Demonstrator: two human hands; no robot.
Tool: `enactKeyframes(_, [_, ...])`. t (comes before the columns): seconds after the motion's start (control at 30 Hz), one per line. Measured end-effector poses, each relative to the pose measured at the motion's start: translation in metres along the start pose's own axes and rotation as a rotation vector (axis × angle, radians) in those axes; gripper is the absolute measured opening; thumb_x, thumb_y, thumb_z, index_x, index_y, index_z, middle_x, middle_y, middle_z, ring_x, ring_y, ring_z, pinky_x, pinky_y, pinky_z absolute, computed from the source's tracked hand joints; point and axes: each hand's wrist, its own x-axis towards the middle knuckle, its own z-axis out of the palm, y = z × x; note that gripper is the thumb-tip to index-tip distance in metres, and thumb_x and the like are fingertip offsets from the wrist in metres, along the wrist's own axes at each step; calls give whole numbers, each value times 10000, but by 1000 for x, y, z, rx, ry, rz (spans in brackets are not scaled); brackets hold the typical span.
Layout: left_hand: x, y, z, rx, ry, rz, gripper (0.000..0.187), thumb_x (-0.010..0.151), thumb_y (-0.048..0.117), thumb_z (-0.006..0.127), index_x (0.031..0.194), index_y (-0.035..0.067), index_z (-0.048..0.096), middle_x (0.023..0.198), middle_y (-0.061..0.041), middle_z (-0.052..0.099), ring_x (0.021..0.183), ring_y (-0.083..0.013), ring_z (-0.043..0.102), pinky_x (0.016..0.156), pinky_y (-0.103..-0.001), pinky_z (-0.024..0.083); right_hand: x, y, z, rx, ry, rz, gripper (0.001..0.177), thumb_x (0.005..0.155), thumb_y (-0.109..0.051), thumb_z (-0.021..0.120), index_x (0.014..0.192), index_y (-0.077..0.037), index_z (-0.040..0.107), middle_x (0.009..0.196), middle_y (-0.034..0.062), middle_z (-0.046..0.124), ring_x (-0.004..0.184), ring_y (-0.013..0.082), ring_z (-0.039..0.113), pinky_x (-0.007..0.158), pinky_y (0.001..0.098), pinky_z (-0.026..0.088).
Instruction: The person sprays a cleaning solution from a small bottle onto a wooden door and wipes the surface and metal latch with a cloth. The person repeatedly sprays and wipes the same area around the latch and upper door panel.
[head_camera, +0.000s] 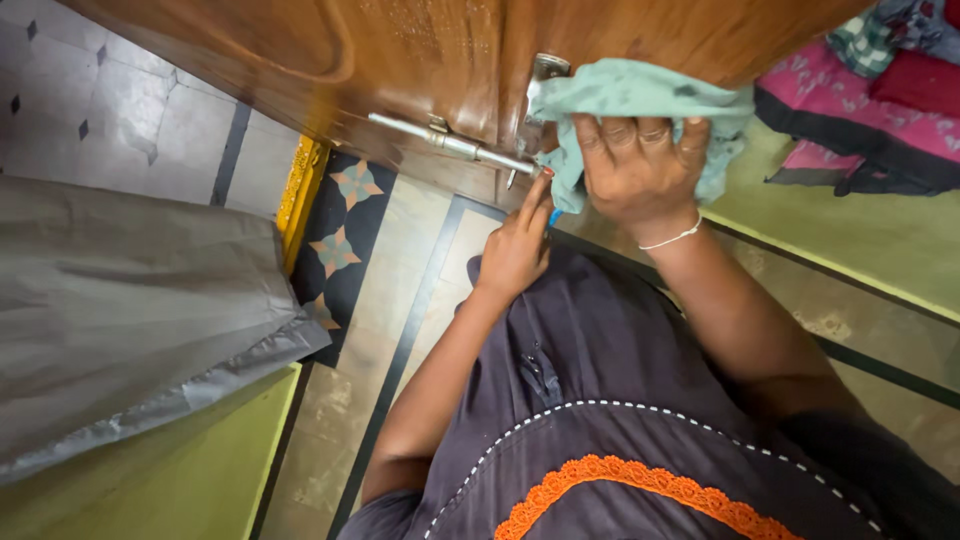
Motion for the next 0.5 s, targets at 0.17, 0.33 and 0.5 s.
enactKeyframes(0.17, [-2,-2,6,-18,19,10,643,756,44,735,1357,42,506,1623,-112,366,1074,-328,685,818,-433,589,-6,-7,2,96,-29,-13,341,1133,-264,577,1415,-169,743,1594,37,537,1531,268,401,1264,553,208])
enactKeyframes(0.33, [-4,-6,17,9,-29,-33,625,776,70,755,1354,48,518,1583,-146,404,1055,-348,678,813,-439,588,-12,-17,6,82,-78,-58,289,1148,-305,605,1377,-183,733,1554,28,572,1504,239,449,1238,502,265])
enactKeyframes(0.5, [-5,-7,19,4,11,-14,605,777,55,750,1339,28,528,1587,-166,394,1073,-353,676,829,-447,585,-18,-26,11,122,-72,-76,319,1080,-312,605,1331,-179,750,1483,10,621,1420,205,523,1208,483,274])
